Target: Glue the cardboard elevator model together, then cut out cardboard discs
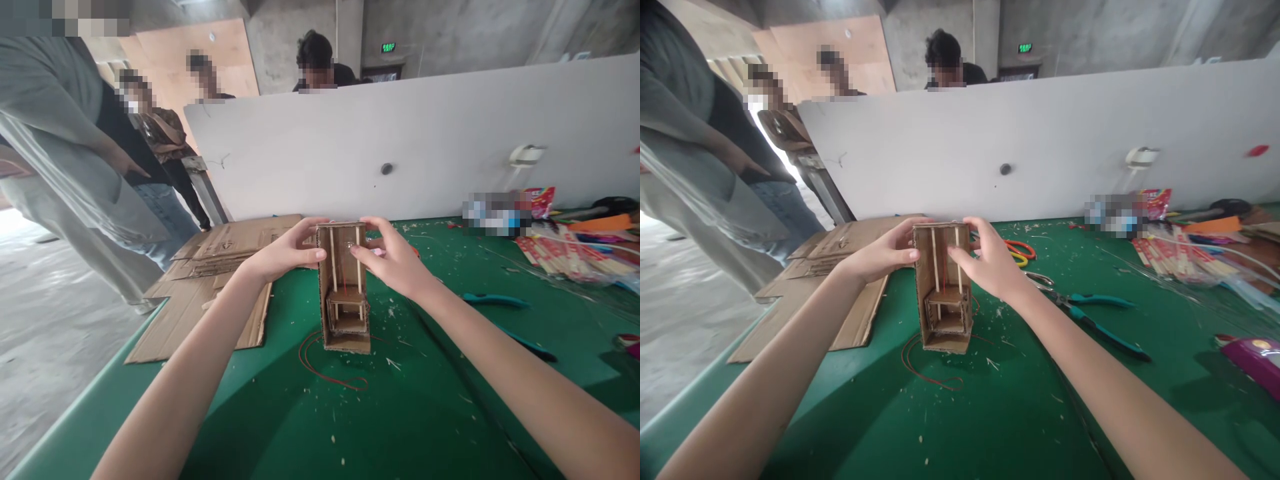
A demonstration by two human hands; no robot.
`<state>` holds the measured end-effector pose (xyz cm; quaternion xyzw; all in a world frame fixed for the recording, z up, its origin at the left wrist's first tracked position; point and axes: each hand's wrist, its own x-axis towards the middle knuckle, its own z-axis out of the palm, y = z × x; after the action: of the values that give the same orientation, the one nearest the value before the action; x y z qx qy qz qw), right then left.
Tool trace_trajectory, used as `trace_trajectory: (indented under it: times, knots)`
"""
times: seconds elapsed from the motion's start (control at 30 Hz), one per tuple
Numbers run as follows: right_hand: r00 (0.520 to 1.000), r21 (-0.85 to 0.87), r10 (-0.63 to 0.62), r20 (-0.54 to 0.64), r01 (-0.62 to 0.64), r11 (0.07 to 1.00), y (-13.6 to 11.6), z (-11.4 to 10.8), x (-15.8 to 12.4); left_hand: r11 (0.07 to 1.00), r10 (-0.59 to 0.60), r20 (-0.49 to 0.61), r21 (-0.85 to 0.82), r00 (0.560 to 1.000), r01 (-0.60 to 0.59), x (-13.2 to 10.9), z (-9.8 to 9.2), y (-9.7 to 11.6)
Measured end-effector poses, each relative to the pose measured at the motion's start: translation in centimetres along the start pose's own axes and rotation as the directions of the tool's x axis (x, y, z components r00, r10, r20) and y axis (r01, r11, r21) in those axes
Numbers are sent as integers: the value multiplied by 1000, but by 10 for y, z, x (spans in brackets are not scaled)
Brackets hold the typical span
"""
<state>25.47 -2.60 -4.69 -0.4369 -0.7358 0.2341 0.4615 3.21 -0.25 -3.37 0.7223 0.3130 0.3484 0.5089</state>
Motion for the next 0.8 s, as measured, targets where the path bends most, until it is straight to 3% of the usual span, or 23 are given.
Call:
trace_trajectory:
  times: [0.2, 0.53, 0.8]
  knots:
    - [1000, -18, 6, -5, -6, 1000, 1, -1, 1, 998, 46, -13, -32, 999, -46, 3, 2, -2]
    - [990, -135, -129, 51, 135, 982, 3, -5, 1, 992, 80, 27, 93, 996, -82, 6, 0, -3]
    - [990, -178, -128, 61, 137, 974, 5, -6, 3, 970, 117, 40, 212, 992, -123, 15, -3, 0]
